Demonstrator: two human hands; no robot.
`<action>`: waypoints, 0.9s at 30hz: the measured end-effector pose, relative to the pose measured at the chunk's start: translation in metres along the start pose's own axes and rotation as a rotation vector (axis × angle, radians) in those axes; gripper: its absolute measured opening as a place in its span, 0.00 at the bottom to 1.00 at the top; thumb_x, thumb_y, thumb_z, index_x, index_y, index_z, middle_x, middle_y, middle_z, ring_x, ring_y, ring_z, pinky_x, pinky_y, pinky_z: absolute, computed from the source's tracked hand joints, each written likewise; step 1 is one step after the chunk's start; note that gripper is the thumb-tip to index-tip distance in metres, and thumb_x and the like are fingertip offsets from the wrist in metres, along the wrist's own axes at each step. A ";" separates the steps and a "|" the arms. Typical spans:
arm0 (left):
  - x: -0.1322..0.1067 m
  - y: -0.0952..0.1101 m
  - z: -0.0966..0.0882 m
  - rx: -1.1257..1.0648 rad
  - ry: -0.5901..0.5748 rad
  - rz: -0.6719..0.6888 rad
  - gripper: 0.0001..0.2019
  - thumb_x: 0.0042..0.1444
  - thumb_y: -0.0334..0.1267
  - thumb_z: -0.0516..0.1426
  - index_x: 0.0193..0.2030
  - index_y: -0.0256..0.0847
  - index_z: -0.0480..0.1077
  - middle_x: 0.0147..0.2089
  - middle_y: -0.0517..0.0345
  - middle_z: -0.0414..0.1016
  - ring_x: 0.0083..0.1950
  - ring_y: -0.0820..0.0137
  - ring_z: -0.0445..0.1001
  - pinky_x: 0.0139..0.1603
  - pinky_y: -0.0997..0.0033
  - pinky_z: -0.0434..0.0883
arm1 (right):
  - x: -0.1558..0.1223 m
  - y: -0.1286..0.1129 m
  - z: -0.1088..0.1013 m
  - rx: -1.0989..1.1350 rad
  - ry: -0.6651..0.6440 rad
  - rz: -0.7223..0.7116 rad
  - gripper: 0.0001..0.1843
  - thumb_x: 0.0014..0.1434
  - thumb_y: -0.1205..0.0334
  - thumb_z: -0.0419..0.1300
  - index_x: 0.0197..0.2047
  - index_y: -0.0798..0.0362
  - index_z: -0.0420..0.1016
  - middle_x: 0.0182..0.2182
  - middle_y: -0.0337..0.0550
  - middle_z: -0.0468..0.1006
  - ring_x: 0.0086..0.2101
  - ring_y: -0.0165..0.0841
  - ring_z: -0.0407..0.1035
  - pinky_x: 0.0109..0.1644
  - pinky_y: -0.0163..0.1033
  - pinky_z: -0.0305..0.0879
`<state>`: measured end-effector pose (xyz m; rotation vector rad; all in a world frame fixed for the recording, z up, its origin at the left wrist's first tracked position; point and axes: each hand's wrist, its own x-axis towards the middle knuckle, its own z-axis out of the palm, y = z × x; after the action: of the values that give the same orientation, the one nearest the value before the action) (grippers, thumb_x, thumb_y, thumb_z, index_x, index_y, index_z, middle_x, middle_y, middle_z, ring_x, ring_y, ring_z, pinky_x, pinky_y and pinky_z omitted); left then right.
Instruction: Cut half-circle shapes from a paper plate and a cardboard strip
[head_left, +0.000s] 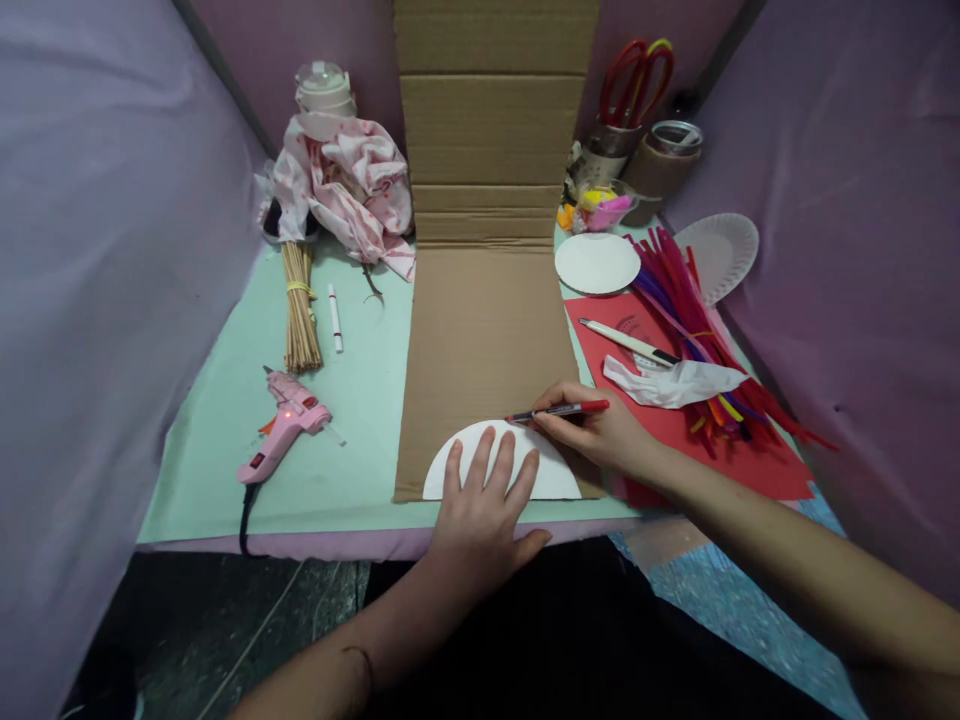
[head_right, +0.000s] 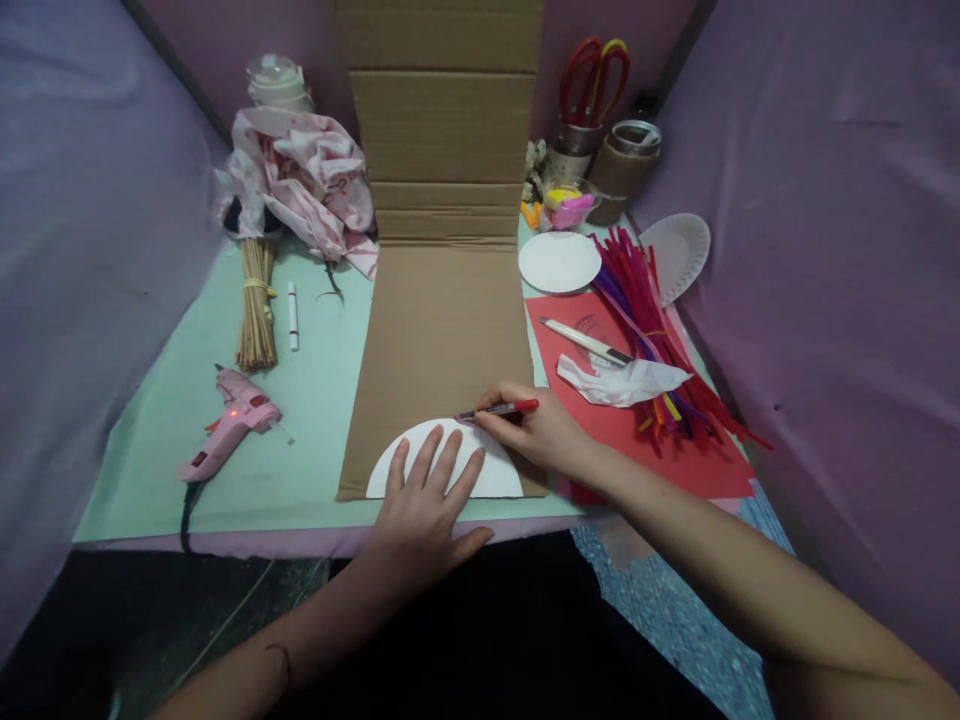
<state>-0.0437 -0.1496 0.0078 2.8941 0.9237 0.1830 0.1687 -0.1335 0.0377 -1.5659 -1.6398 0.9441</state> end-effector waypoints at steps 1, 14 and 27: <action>0.000 0.000 0.000 0.001 0.003 0.000 0.38 0.54 0.60 0.53 0.67 0.41 0.55 0.70 0.41 0.54 0.71 0.46 0.48 0.65 0.35 0.47 | -0.003 0.000 0.000 -0.013 0.010 -0.002 0.06 0.60 0.58 0.58 0.36 0.51 0.72 0.30 0.42 0.77 0.31 0.32 0.70 0.34 0.37 0.65; 0.001 0.001 0.001 -0.020 0.005 -0.011 0.38 0.55 0.59 0.53 0.68 0.42 0.54 0.70 0.41 0.53 0.71 0.47 0.47 0.67 0.36 0.44 | -0.042 0.010 -0.001 -0.164 0.116 -0.073 0.08 0.61 0.58 0.57 0.38 0.53 0.73 0.28 0.42 0.78 0.27 0.31 0.71 0.30 0.34 0.63; 0.001 0.002 0.002 -0.021 0.011 -0.011 0.37 0.55 0.59 0.53 0.68 0.42 0.55 0.70 0.41 0.53 0.71 0.47 0.48 0.66 0.36 0.43 | -0.074 0.009 -0.001 -0.307 0.172 -0.164 0.07 0.64 0.60 0.55 0.42 0.52 0.72 0.31 0.44 0.79 0.30 0.32 0.73 0.34 0.35 0.66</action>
<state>-0.0416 -0.1508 0.0063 2.8712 0.9330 0.2067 0.1784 -0.2072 0.0310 -1.6296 -1.8185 0.4740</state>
